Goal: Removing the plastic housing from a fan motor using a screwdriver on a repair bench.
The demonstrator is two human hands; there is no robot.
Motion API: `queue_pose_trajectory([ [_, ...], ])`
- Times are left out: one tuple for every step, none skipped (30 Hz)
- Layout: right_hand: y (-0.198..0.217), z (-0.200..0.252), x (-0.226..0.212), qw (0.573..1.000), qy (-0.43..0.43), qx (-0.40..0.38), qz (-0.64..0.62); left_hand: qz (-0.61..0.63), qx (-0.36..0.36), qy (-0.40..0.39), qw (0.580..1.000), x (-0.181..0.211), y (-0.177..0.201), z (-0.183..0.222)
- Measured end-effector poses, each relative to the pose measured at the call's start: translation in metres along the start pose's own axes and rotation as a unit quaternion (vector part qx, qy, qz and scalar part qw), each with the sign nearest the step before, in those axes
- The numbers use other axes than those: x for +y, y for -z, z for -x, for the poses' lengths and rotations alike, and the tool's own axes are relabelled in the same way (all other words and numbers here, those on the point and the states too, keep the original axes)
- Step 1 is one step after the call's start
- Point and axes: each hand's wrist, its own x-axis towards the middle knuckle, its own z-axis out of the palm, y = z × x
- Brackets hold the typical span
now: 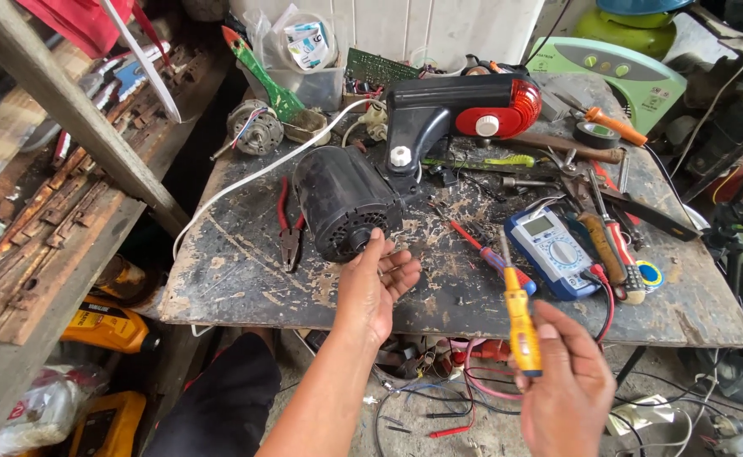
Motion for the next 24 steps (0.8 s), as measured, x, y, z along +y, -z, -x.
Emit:
queue_pose_trajectory([
  [0.004,-0.004,0.004,0.999,0.032,0.014,-0.019,0.001,0.007,0.002,1.0,0.001,-0.001,0.003],
  [0.007,-0.009,0.007,0.997,0.065,0.028,-0.037,0.001,0.013,0.003,1.0,0.002,-0.002,0.005],
  [0.009,-0.01,0.008,0.997,0.064,0.029,-0.039,0.0,0.013,0.002,1.0,0.002,-0.001,0.007],
  [0.011,-0.012,0.008,0.997,0.049,0.044,-0.038,-0.011,0.011,-0.001,1.0,0.002,-0.002,0.01],
  [0.012,-0.013,0.008,0.997,0.034,0.059,-0.037,-0.022,0.01,-0.005,1.0,0.003,-0.002,0.012],
  [0.012,-0.012,0.005,0.997,0.034,0.061,-0.04,-0.024,0.008,-0.006,1.0,0.004,-0.006,0.021],
  [0.012,-0.011,0.003,0.997,0.027,0.058,-0.039,-0.032,0.017,-0.005,0.999,0.006,-0.01,0.03],
  [0.012,-0.01,0.0,0.997,0.021,0.055,-0.039,-0.04,0.026,-0.004,0.999,0.007,-0.014,0.038],
  [0.011,-0.01,-0.002,0.997,0.021,0.057,-0.042,-0.043,0.025,-0.005,0.999,0.004,-0.014,0.038],
  [0.011,-0.008,-0.004,0.998,0.02,0.051,-0.036,-0.033,0.008,-0.008,0.999,-0.001,-0.014,0.038],
  [0.011,-0.007,-0.006,0.998,0.018,0.046,-0.03,-0.023,-0.008,-0.01,1.0,-0.005,-0.014,0.039],
  [0.012,-0.007,-0.006,0.998,0.017,0.047,-0.032,-0.025,-0.009,-0.01,1.0,-0.005,-0.016,0.042],
  [0.013,-0.006,-0.007,0.998,0.014,0.044,-0.038,-0.005,-0.007,-0.004,1.0,-0.006,-0.019,0.045],
  [0.013,-0.007,-0.007,0.998,0.012,0.041,-0.045,0.016,-0.006,0.002,1.0,-0.006,-0.022,0.048],
  [0.014,-0.007,-0.008,0.998,0.012,0.042,-0.047,0.015,-0.007,0.001,1.0,-0.01,-0.021,0.043],
  [0.015,-0.007,-0.009,0.998,0.011,0.044,-0.049,0.053,-0.016,0.005,0.998,-0.014,-0.02,0.038],
  [0.016,-0.007,-0.01,0.998,0.009,0.047,-0.051,0.091,-0.025,0.009,0.996,-0.018,-0.019,0.033],
  [0.017,-0.007,-0.011,0.997,0.01,0.048,-0.052,0.089,-0.026,0.009,0.996,-0.018,-0.02,0.034],
  [0.018,-0.007,-0.013,0.997,0.007,0.054,-0.048,0.1,-0.027,0.006,0.995,-0.019,-0.02,0.035],
  [0.019,-0.007,-0.014,0.997,0.004,0.06,-0.043,0.111,-0.028,0.004,0.993,-0.02,-0.02,0.036],
  [0.021,-0.008,-0.014,0.997,0.004,0.062,-0.043,0.11,-0.029,0.004,0.994,-0.023,-0.018,0.034],
  [0.023,-0.009,-0.013,0.997,0.007,0.062,-0.054,0.13,-0.04,0.001,0.991,-0.025,-0.016,0.032],
  [0.024,-0.01,-0.012,0.996,0.011,0.063,-0.064,0.15,-0.051,-0.002,0.987,-0.028,-0.014,0.029],
  [0.025,-0.011,-0.013,0.996,0.01,0.064,-0.065,0.149,-0.051,-0.001,0.988,-0.031,-0.011,0.027],
])
